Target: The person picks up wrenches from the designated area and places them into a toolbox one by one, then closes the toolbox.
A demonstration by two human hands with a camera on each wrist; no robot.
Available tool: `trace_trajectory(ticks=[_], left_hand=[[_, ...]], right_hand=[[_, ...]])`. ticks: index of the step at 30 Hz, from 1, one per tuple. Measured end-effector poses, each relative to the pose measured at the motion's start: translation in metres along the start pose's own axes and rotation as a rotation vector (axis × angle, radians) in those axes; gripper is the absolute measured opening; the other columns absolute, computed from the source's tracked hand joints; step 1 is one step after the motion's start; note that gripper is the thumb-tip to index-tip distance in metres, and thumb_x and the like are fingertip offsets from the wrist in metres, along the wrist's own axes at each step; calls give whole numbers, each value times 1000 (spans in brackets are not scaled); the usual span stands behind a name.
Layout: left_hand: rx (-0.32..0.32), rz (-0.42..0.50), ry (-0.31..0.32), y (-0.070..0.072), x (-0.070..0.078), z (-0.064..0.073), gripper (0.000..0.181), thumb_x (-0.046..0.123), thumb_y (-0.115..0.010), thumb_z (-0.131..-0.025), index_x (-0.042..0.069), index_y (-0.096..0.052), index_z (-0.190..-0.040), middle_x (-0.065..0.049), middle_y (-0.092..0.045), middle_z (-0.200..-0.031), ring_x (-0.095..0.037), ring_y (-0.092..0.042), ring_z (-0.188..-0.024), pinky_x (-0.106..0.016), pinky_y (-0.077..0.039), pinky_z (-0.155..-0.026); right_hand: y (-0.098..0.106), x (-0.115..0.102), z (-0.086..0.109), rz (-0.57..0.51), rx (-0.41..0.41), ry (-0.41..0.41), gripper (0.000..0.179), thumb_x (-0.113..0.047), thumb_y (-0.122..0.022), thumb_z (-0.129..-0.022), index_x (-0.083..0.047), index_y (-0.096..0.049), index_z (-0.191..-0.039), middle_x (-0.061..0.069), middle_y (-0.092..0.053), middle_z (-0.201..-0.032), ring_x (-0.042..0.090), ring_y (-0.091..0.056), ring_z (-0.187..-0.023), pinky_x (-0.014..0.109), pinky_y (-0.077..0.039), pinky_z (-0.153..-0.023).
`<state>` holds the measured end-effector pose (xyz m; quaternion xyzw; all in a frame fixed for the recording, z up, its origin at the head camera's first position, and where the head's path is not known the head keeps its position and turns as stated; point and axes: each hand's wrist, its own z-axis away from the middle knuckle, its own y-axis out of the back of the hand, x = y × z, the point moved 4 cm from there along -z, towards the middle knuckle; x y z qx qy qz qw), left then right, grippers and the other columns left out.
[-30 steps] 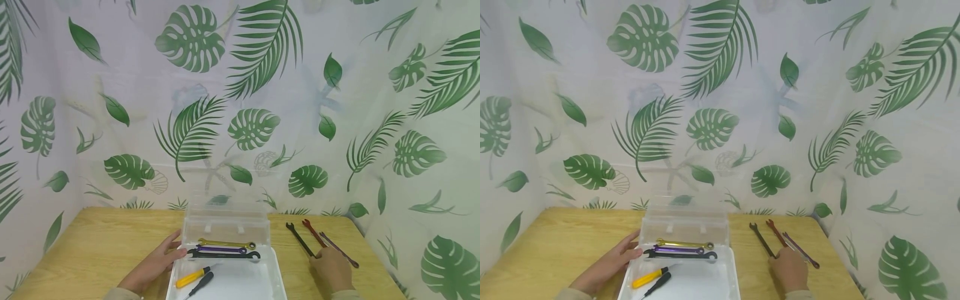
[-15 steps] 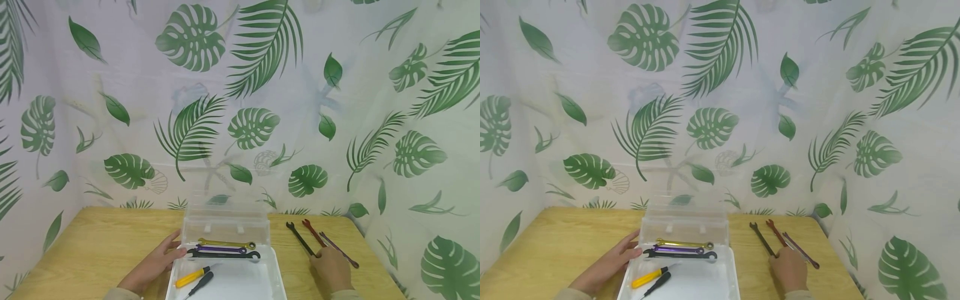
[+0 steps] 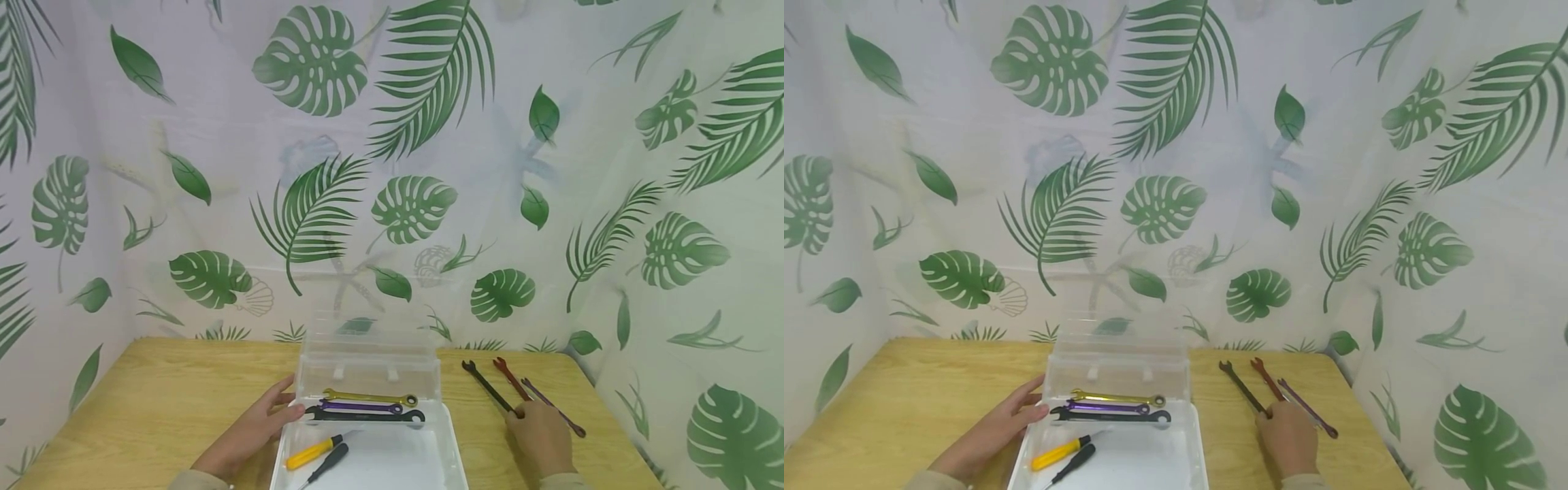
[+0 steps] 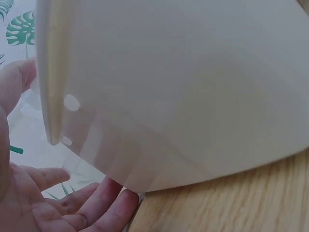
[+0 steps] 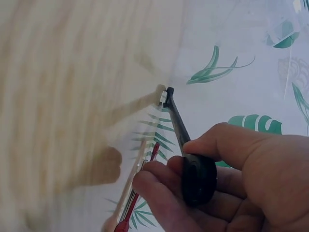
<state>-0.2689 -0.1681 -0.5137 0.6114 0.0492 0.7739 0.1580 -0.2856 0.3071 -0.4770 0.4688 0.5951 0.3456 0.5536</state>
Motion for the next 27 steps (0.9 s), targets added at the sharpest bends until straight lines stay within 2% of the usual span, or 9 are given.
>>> trace_trajectory(ticks=[3, 8, 10, 13, 15, 16, 20, 22, 27], left_hand=[[-2, -1, -7, 0, 0, 0, 88, 59, -65, -95, 17, -28, -163, -25, -45, -153, -47, -51, -132, -67, -50, -100], [0, 8, 7, 0, -1, 0, 90, 60, -65, -95, 16, -27, -164, -26, -43, -155, -47, -50, -133, -66, -50, -101], [1, 10, 14, 0, -1, 0, 91, 60, -65, -95, 16, -26, -164, -26, -42, -155, -48, -50, -133, -66, -50, -101], [2, 10, 26, 0, -2, 0, 92, 62, -65, -94, 17, -26, -164, -26, -42, -156, -47, -50, -134, -66, -49, -101], [4, 9, 34, 0, -3, 0, 92, 63, -65, -94, 17, -26, -164, -26, -42, -156, -48, -50, -134, -67, -49, -101], [6, 8, 37, 0, -3, 0, 93, 63, -65, -94, 17, -25, -164, -26, -42, -156, -48, -50, -134, -67, -49, -101], [5, 11, 39, 0, -3, 0, 92, 63, -65, -94, 17, -25, -164, -26, -42, -156, -48, -50, -134, -67, -48, -102], [5, 16, 38, 0, -3, 0, 92, 62, -65, -94, 17, -25, -164, -26, -42, -156, -48, -50, -134, -67, -48, -102], [4, 17, 35, -1, -2, 1, 92, 62, -65, -94, 18, -26, -164, -25, -42, -155, -47, -50, -133, -67, -48, -102]], right_hand=[[-1, 1, -1, -2, 34, 28, 20, -18, -71, -91, -13, -74, -72, -3, -64, -66, 16, -50, -57, 34, -41, -50], [7, -2, -2, -22, 105, 58, 18, -18, -69, -92, -4, -80, -93, 11, -75, -81, 23, -63, -65, 46, -54, -59], [13, -6, -1, -43, 142, 74, 23, -17, -69, -92, -1, -80, -103, 14, -77, -86, 23, -63, -63, 46, -55, -59], [20, -13, 0, -76, 219, 128, 23, -15, -70, -92, 2, -79, -105, 14, -77, -82, 18, -56, -54, 36, -49, -52], [23, -17, 1, -101, 288, 180, 21, -13, -71, -91, 2, -80, -104, 11, -76, -79, 12, -49, -52, 28, -43, -49], [25, -20, 2, -105, 333, 221, 19, -11, -72, -90, 2, -80, -102, 10, -76, -78, 11, -50, -52, 28, -44, -48], [31, -29, 5, -109, 507, 370, 12, -3, -77, -83, -2, -81, -94, 5, -76, -78, 11, -62, -58, 30, -54, -52], [35, -33, 7, -122, 557, 424, 12, -1, -78, -81, -5, -81, -92, 0, -76, -77, 12, -67, -62, 32, -57, -55], [44, -44, 14, -179, 628, 557, 19, 2, -81, -77, -7, -81, -94, 0, -77, -83, 12, -72, -68, 21, -58, -60]])
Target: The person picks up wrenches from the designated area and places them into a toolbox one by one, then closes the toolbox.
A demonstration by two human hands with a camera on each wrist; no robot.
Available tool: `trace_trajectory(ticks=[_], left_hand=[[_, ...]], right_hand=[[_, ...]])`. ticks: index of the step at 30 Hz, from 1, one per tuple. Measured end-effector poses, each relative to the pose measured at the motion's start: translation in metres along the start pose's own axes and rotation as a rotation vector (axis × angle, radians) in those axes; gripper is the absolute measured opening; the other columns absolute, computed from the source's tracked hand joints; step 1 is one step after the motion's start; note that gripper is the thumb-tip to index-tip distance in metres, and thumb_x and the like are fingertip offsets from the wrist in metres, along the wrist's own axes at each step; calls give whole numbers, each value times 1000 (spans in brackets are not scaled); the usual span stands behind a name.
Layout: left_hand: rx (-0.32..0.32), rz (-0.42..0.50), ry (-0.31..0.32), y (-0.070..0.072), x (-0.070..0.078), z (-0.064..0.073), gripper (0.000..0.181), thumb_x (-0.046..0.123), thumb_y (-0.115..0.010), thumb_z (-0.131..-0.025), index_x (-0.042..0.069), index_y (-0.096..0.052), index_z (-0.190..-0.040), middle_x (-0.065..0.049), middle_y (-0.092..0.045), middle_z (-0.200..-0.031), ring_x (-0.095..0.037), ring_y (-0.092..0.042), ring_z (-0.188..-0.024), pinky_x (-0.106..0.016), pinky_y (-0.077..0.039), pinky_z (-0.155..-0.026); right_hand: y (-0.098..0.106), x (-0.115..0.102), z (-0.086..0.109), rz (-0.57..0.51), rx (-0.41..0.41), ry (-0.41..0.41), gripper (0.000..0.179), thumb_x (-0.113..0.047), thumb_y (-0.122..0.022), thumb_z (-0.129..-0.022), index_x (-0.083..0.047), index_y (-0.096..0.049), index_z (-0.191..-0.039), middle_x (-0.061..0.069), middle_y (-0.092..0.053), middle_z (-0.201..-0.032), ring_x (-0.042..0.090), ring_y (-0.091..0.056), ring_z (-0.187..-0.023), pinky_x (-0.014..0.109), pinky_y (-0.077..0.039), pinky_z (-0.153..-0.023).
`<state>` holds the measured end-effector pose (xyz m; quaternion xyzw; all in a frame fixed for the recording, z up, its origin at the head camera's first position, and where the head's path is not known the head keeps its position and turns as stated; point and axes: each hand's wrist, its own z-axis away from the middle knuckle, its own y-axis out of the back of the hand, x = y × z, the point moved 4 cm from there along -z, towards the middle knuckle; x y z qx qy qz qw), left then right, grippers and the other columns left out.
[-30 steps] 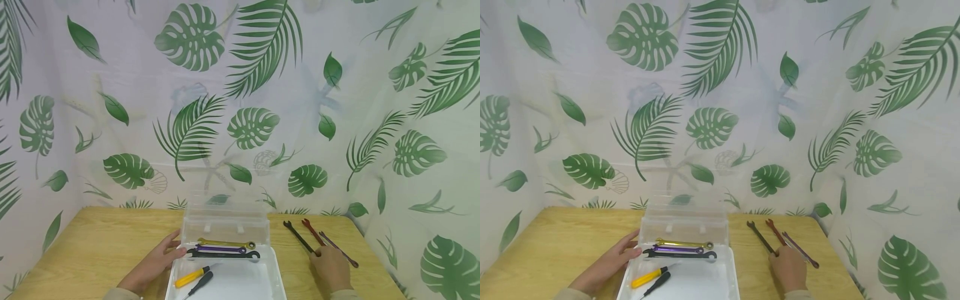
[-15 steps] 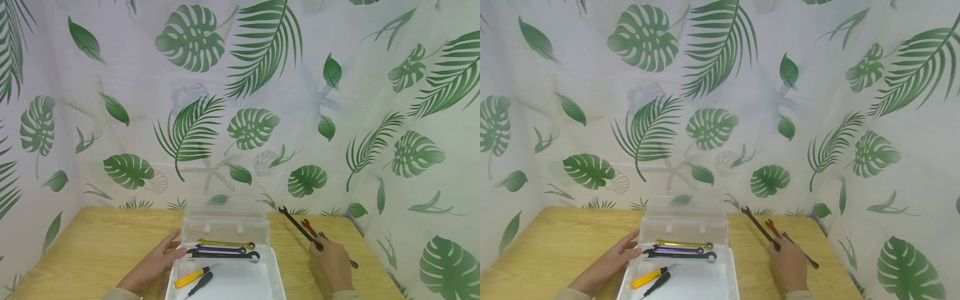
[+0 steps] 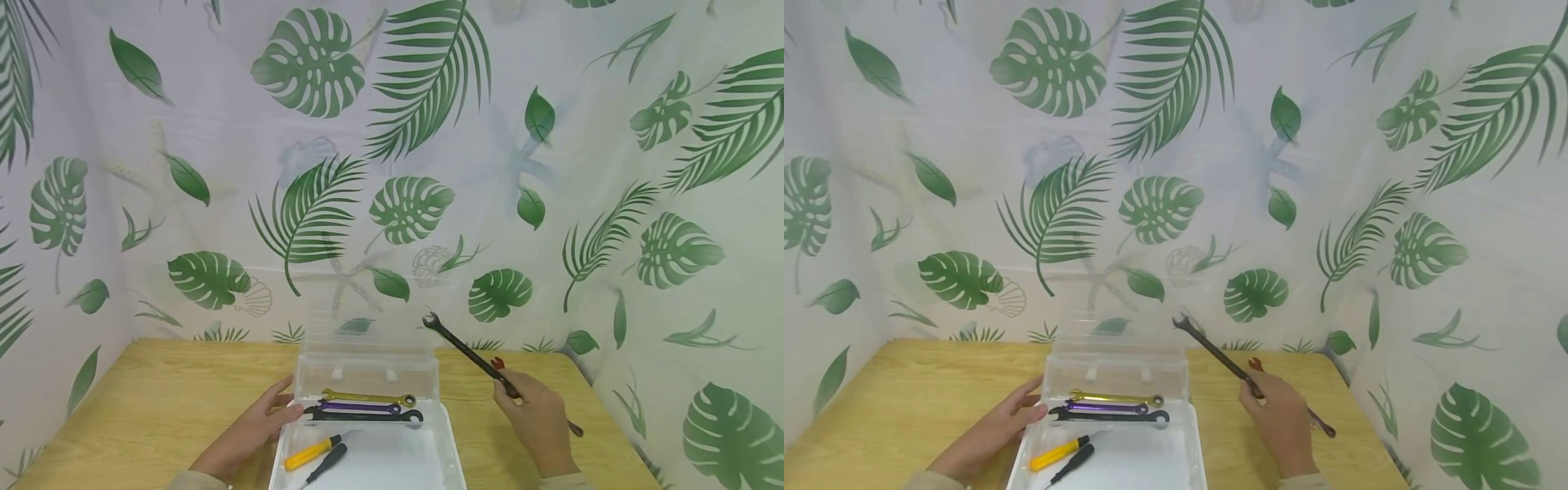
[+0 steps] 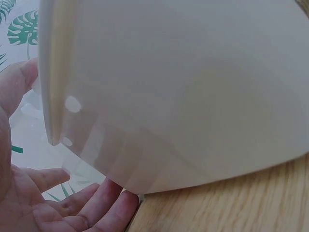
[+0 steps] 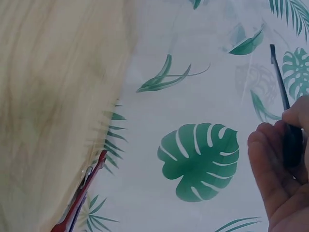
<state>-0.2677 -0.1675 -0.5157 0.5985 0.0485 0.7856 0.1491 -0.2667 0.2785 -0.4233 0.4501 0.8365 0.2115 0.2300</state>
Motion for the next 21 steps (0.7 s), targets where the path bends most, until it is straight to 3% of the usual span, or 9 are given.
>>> trace_trajectory(ticks=[4, 8, 15, 21], left_hand=[[1, -6, -14, 1, 3, 0, 90, 61, -66, -94, 17, -27, -163, -25, -44, -154, -46, -51, -132, -66, -49, -101], [-5, 1, -37, 1, 6, 0, 87, 57, -66, -96, 17, -29, -163, -25, -45, -153, -45, -52, -131, -65, -50, -100], [-9, 9, -40, 2, 5, -1, 89, 57, -66, -96, 15, -27, -163, -26, -44, -153, -46, -53, -130, -65, -51, -100], [-13, 18, -43, 2, 4, -1, 87, 56, -66, -96, 16, -28, -163, -27, -43, -154, -46, -54, -129, -65, -51, -99]], right_hand=[[4, -11, -3, -67, 40, 96, 25, 5, -82, -73, -7, -81, -95, 3, -78, -88, 14, -72, -70, 16, -58, -66], [3, -21, -4, -134, 20, 134, 26, 3, -82, -74, -8, -80, -97, 3, -78, -91, 17, -73, -73, 14, -57, -71], [-7, -33, -3, -196, -42, 209, 12, -14, -72, -91, -11, -79, -100, 0, -78, -96, 15, -72, -79, 14, -56, -74], [-16, -40, 0, -200, -64, 265, 16, -24, -67, -99, -14, -79, -100, -3, -77, -95, 14, -72, -82, 18, -57, -70]])
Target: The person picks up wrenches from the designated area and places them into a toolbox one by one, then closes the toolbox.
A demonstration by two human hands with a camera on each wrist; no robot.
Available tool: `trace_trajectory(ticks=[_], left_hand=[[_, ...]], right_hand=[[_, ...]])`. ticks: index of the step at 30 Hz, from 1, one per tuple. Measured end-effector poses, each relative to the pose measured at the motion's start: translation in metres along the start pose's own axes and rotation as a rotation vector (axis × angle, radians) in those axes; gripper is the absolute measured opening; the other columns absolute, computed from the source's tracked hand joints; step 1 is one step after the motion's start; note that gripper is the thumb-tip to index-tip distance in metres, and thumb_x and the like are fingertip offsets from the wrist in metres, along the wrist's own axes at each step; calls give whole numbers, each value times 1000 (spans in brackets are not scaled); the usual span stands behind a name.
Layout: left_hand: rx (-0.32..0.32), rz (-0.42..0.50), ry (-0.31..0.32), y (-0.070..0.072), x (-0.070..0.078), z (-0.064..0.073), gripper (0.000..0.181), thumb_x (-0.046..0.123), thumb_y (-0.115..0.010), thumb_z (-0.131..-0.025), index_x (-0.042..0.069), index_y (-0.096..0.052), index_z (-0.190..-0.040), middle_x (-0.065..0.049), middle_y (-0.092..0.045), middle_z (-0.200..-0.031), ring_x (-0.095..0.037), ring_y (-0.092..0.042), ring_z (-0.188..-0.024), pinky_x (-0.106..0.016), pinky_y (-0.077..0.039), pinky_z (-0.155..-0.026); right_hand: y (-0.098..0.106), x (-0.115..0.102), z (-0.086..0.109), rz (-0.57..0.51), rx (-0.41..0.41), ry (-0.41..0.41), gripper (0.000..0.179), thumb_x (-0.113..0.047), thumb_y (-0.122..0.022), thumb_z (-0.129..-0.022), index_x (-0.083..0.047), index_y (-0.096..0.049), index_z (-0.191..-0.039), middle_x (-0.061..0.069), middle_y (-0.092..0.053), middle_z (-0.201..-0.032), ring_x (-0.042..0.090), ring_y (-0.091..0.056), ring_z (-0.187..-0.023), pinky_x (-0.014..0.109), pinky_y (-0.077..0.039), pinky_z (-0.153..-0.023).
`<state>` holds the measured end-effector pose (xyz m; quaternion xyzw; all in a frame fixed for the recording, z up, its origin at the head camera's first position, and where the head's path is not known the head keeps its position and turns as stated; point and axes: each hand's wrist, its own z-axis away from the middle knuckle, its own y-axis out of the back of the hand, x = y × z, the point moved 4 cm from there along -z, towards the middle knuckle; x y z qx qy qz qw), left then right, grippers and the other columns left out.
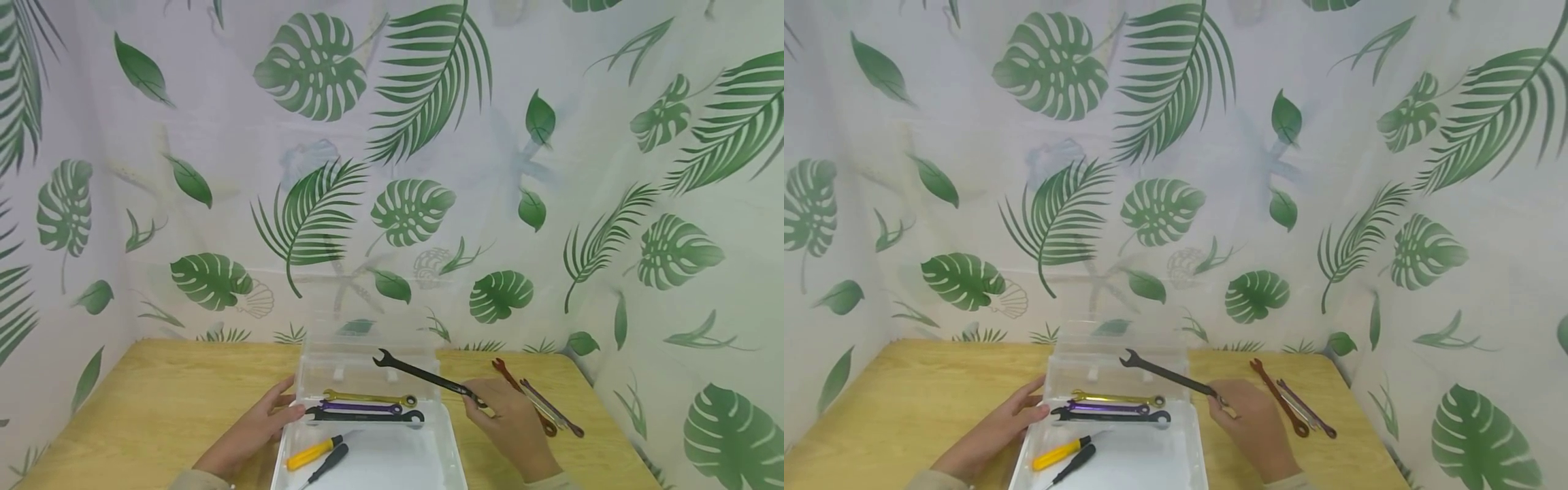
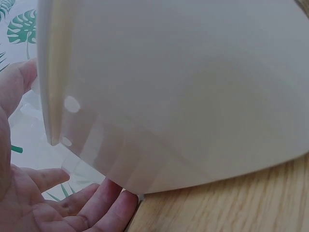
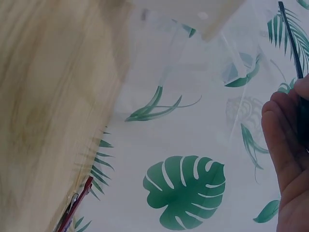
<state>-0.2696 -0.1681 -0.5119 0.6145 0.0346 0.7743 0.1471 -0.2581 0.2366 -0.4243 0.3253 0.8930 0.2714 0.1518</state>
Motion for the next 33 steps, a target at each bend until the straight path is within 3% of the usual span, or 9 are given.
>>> trace_trajectory(ticks=[4, 7, 10, 15, 19, 33], left_hand=[[-7, 16, -19, -1, 1, 2, 85, 52, -66, -98, 15, -28, -163, -28, -43, -154, -45, -54, -129, -66, -50, -100], [-10, 26, -32, -2, 1, 2, 83, 49, -66, -98, 14, -28, -163, -29, -43, -153, -45, -54, -129, -66, -50, -100], [-10, 24, -34, -3, 1, 2, 82, 49, -65, -99, 14, -28, -163, -29, -43, -153, -45, -55, -129, -66, -51, -100], [-8, 15, -20, -3, 1, 1, 83, 50, -65, -99, 14, -27, -163, -28, -44, -153, -45, -55, -129, -65, -51, -100], [-5, 13, -19, -3, 1, 2, 82, 51, -64, -99, 14, -27, -163, -28, -45, -152, -45, -55, -129, -66, -51, -99], [18, 0, 20, -7, 0, 9, 86, 59, -64, -96, 19, -28, -163, -24, -44, -153, -46, -52, -131, -67, -49, -100]], right_hand=[[-8, -3, 0, 6, -23, 26, 18, -26, -65, -100, -15, -78, -98, -4, -77, -95, 15, -72, -85, 20, -58, -72], [-14, -5, -1, -25, -50, 43, 9, -17, -72, -91, -13, -78, -98, -3, -77, -95, 15, -73, -85, 21, -59, -72], [-18, -8, -4, -39, -72, 70, 16, -9, -77, -83, -12, -79, -98, -2, -77, -95, 13, -72, -82, 21, -58, -69], [-24, -13, -14, 18, -104, 137, 16, -11, -78, -83, -11, -79, -99, -3, -76, -93, 8, -69, -77, 19, -57, -66], [-30, -16, -22, 33, -130, 182, 21, -8, -82, -77, -11, -79, -98, -2, -76, -91, 8, -70, -76, 20, -58, -65], [-45, -22, -41, -12, -254, 172, 17, -9, -85, -80, -12, -80, -96, -1, -78, -93, 11, -74, -81, 21, -60, -67]])
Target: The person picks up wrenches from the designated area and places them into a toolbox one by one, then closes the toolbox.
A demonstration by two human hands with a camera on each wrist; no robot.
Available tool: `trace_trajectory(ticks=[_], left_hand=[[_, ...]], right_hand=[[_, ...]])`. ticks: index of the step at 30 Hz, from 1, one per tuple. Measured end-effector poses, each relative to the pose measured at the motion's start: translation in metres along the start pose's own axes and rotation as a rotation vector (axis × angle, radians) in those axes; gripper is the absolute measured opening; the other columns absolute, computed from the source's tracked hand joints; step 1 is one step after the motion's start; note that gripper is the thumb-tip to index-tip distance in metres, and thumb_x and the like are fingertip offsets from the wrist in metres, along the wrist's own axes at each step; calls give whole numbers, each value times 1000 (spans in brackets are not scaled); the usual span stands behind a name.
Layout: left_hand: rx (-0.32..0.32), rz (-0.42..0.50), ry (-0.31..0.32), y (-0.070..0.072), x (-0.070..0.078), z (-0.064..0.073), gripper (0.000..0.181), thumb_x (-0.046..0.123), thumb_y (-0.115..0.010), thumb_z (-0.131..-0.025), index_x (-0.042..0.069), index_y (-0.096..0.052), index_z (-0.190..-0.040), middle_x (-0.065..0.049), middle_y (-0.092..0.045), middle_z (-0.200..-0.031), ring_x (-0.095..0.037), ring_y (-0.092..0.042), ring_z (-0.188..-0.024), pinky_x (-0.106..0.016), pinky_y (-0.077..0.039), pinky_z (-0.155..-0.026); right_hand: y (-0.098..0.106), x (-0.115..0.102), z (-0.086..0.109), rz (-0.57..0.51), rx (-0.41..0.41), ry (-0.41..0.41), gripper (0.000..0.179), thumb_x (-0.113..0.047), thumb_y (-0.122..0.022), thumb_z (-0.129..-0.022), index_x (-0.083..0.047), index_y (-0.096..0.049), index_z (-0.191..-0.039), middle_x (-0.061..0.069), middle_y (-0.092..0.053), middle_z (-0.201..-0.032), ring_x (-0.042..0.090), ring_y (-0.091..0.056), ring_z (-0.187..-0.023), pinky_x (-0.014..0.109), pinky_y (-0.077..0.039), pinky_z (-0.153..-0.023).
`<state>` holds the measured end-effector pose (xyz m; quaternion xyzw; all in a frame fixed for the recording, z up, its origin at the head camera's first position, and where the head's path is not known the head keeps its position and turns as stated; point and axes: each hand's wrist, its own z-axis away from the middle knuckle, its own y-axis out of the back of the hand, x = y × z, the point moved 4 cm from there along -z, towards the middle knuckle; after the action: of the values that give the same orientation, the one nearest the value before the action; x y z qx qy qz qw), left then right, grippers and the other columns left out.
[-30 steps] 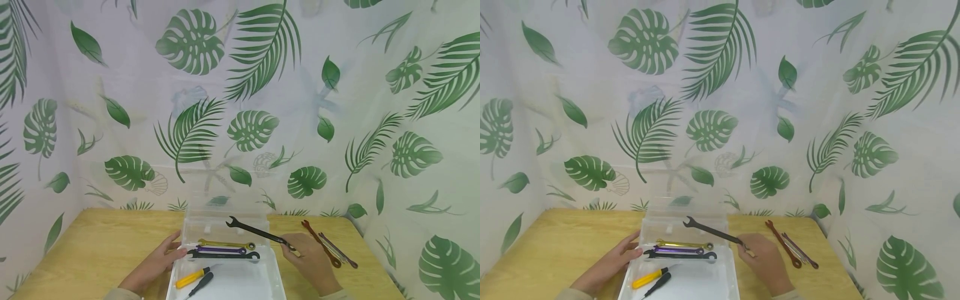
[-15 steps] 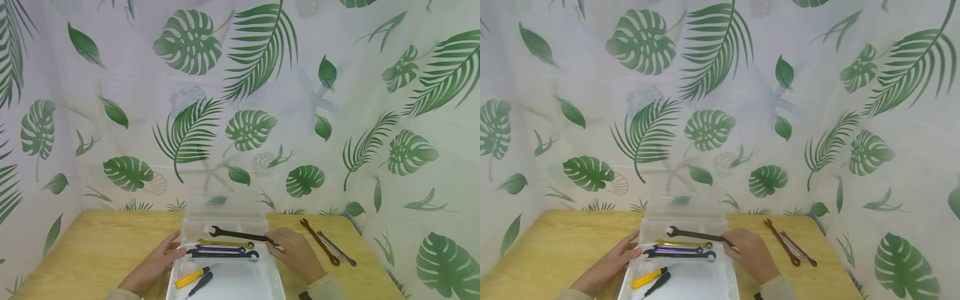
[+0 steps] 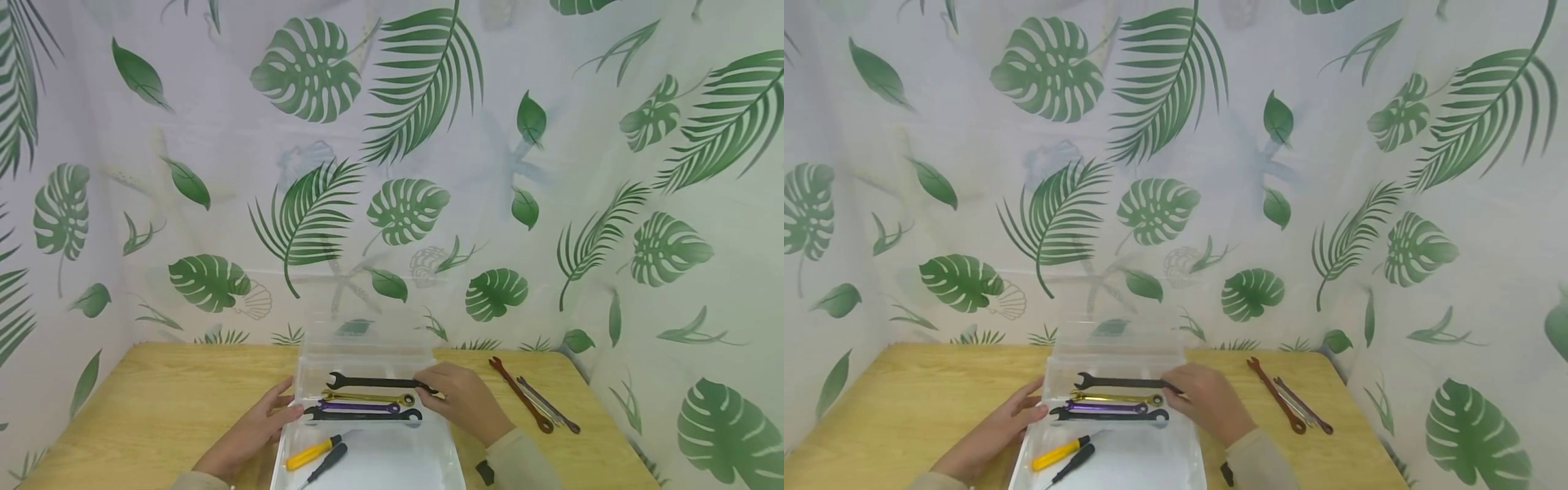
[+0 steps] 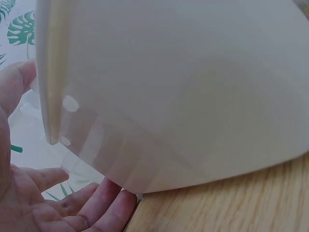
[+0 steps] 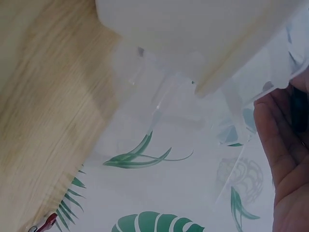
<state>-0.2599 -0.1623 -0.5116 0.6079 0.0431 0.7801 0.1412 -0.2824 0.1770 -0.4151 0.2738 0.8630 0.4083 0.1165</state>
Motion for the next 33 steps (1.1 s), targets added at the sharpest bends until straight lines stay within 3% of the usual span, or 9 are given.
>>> trace_trajectory(ticks=[16, 22, 28, 33], left_hand=[[8, 2, 7, -1, -2, 0, 89, 60, -65, -95, 18, -27, -164, -26, -43, -154, -46, -52, -131, -68, -48, -102], [3, -2, -8, -1, -1, 0, 88, 58, -65, -96, 16, -27, -164, -27, -43, -154, -46, -52, -131, -66, -49, -102], [6, -8, 12, -1, 0, -2, 91, 62, -64, -95, 18, -25, -164, -26, -43, -154, -46, -52, -131, -68, -48, -102], [11, -8, 15, 0, -1, -3, 91, 62, -65, -95, 17, -26, -164, -27, -43, -154, -46, -52, -131, -66, -49, -101]], right_hand=[[-12, -4, -9, 38, -146, -58, 13, -13, -81, -89, -12, -79, -102, -1, -79, -97, 13, -75, -87, 27, -62, -74], [-15, -5, -14, 71, -238, -113, 12, -17, -78, -93, -12, -80, -103, -1, -79, -98, 14, -75, -89, 29, -62, -75], [-20, -7, -16, 74, -330, -114, 16, -21, -77, -94, -13, -78, -108, -1, -79, -101, 15, -74, -90, 31, -62, -76], [-23, -8, -17, 62, -352, -124, 19, -19, -77, -94, -11, -79, -111, 1, -78, -107, 18, -74, -95, 34, -62, -82]])
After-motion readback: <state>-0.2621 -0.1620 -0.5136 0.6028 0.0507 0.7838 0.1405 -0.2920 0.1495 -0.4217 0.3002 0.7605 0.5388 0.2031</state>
